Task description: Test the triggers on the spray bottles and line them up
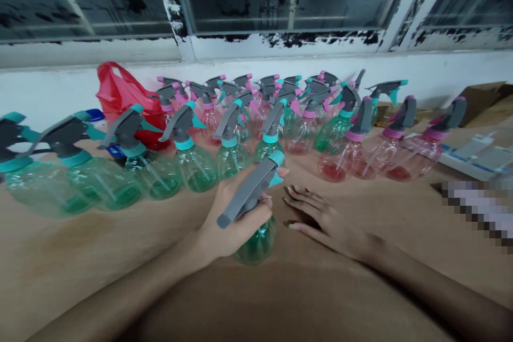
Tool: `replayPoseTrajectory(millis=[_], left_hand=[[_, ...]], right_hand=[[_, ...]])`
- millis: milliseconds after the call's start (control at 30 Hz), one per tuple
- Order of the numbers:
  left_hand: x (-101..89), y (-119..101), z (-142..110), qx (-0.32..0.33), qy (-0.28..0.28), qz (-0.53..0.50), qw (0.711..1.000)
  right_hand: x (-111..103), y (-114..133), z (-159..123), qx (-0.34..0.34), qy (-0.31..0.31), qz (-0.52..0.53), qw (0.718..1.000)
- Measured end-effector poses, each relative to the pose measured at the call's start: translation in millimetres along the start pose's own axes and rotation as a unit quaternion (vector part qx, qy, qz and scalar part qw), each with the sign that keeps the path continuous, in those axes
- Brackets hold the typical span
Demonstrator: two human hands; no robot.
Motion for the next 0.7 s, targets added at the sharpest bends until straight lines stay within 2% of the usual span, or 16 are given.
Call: replayPoseTrajectory(millis=[700], left_hand=[[-0.8, 0.0, -0.2, -0.008, 0.011, -0.004, 1.000]], right_hand=[[-1.0, 0.6, -0.5, -0.006, -0.012, 0.005, 1.000]])
Point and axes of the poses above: each hand's wrist, its own z-axis towards the middle knuckle, its own x-axis out of the palm, y = z × x, the point moved 8 cm from there along z, towards the middle knuckle, and after that the axes turned 5 degrees about y, right-handed, at the moved point
